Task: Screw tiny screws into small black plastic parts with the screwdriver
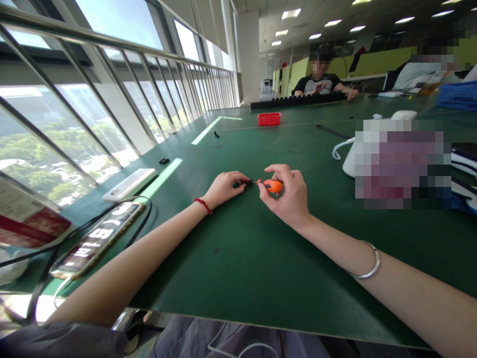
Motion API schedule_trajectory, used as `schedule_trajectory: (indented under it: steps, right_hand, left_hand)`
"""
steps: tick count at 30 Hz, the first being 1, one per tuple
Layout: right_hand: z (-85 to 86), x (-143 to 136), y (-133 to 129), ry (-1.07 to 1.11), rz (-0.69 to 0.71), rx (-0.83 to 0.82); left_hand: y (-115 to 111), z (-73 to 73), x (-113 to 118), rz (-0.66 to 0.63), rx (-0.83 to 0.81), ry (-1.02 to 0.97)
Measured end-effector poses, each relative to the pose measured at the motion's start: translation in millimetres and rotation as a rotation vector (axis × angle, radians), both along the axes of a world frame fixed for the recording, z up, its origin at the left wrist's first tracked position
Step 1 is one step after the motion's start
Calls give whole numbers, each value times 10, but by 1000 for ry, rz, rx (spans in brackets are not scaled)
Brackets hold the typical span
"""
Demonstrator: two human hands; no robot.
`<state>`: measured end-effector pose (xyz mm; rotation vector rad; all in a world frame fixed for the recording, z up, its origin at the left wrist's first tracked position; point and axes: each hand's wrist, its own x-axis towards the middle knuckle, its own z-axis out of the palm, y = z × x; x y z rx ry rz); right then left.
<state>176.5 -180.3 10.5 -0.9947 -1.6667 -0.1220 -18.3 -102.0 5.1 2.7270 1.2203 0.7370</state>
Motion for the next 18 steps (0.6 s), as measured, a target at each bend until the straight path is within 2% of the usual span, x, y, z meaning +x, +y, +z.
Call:
schedule_trajectory:
  steps: [8, 14, 18]
  right_hand:
    - [0, -9, -12, -50, 16, -16]
    - [5, -5, -2, 27, 9, -28]
    - [0, -14, -7, -32, 13, -52]
  left_hand:
    - [-9, 5, 4, 7, 4, 8]
    - [-5, 6, 3, 6, -7, 12]
    - [-4, 5, 0, 6, -8, 13]
